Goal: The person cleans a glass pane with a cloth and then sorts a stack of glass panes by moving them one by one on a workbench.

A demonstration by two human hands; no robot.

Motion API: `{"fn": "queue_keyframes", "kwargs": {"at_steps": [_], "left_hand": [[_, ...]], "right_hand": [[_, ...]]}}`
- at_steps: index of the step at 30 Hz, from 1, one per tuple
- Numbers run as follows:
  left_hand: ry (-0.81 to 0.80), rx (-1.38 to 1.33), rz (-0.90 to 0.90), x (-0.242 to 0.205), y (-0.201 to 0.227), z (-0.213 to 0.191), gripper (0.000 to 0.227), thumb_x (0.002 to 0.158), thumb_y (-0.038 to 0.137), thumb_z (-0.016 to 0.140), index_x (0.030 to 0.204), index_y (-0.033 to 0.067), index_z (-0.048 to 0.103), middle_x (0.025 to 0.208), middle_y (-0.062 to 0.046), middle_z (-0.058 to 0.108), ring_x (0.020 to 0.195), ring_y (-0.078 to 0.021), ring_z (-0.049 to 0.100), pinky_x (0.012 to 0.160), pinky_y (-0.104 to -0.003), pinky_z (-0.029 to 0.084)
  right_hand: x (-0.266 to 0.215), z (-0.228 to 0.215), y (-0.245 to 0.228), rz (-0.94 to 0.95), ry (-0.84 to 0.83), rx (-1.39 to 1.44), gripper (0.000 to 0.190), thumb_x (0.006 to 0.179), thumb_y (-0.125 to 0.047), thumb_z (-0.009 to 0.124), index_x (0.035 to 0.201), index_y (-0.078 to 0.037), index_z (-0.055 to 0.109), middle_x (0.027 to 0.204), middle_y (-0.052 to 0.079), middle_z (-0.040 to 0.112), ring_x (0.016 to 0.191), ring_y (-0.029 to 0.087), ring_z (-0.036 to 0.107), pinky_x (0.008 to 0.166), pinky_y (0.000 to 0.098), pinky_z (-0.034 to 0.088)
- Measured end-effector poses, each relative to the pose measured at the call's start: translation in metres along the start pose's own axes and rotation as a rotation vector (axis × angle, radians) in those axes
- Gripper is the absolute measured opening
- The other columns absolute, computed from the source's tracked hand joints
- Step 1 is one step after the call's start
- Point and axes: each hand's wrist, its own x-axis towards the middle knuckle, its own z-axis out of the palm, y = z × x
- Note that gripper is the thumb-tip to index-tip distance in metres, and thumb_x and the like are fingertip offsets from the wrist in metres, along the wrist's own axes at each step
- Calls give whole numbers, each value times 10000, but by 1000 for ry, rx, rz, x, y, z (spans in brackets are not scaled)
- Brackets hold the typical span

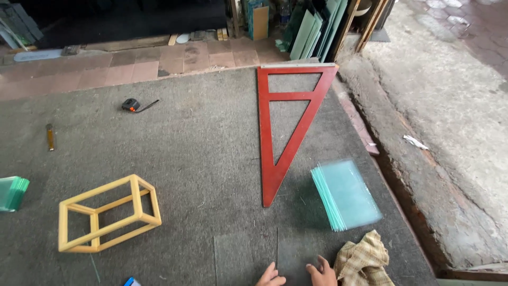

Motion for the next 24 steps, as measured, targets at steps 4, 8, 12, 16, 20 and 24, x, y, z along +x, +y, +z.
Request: {"fn": "queue_keyframes", "kwargs": {"at_steps": [4, 8, 12, 16, 20, 24], "left_hand": [[62, -160, -174, -47, 34, 1, 824, 968, 350, 785, 1728, 377, 470, 1410, -42, 648, 870, -147, 773, 876, -242, 593], [15, -94, 42, -16, 15, -28, 618, 1005, 299, 686, 1620, 350, 641, 1333, 80, 858, 917, -100, 737, 697, -203, 519], [117, -34, 288, 31, -23, -83, 517, 1001, 234, 660, 1516, 273, 694, 1370, -22, 857, 912, -146, 743, 508, -243, 586], [506, 265, 228, 12, -34, -114, 497, 938, 324, 659, 1426, 312, 755, 1421, 37, 743, 1279, -154, 718, 1133, -330, 516], [764, 581, 394, 24, -78, -125, 557, 869, 379, 751, 1417, 298, 695, 1428, -13, 632, 1389, -246, 571, 1240, -428, 402], [432, 470, -102, -75, -13, -111, 659, 1115, 477, 496, 1718, 329, 275, 1793, 64, 150, 1609, -264, 248, 1352, -435, 286]], "right_hand": [[-97, -31, -6, -296, -121, 56, 425, 1070, -471, 563, 1376, -243, 751, 1207, 44, 751, 1073, 233, 749, 948, 415, 550], [-118, -80, -33, -832, -67, 102, 239, 1061, -131, 601, 1122, -186, 825, 886, 67, 900, 702, 176, 808, 592, 320, 658], [-122, -182, -113, -809, 100, -40, 379, 1131, -150, 557, 1459, -227, 729, 866, 65, 821, 625, 139, 657, 504, 251, 572], [-73, -241, -166, -812, 226, 104, 451, 1124, 8, 512, 1444, -175, 773, 1125, 100, 798, 900, 238, 768, 769, 335, 584], [18, -250, -184, -830, 244, 123, 376, 1166, -57, 534, 1424, -142, 794, 1082, 104, 761, 883, 301, 776, 706, 408, 535], [118, -243, -178, -857, 296, 39, 337, 1239, -49, 557, 1485, -56, 788, 1171, 210, 792, 933, 354, 766, 756, 505, 587]]}}
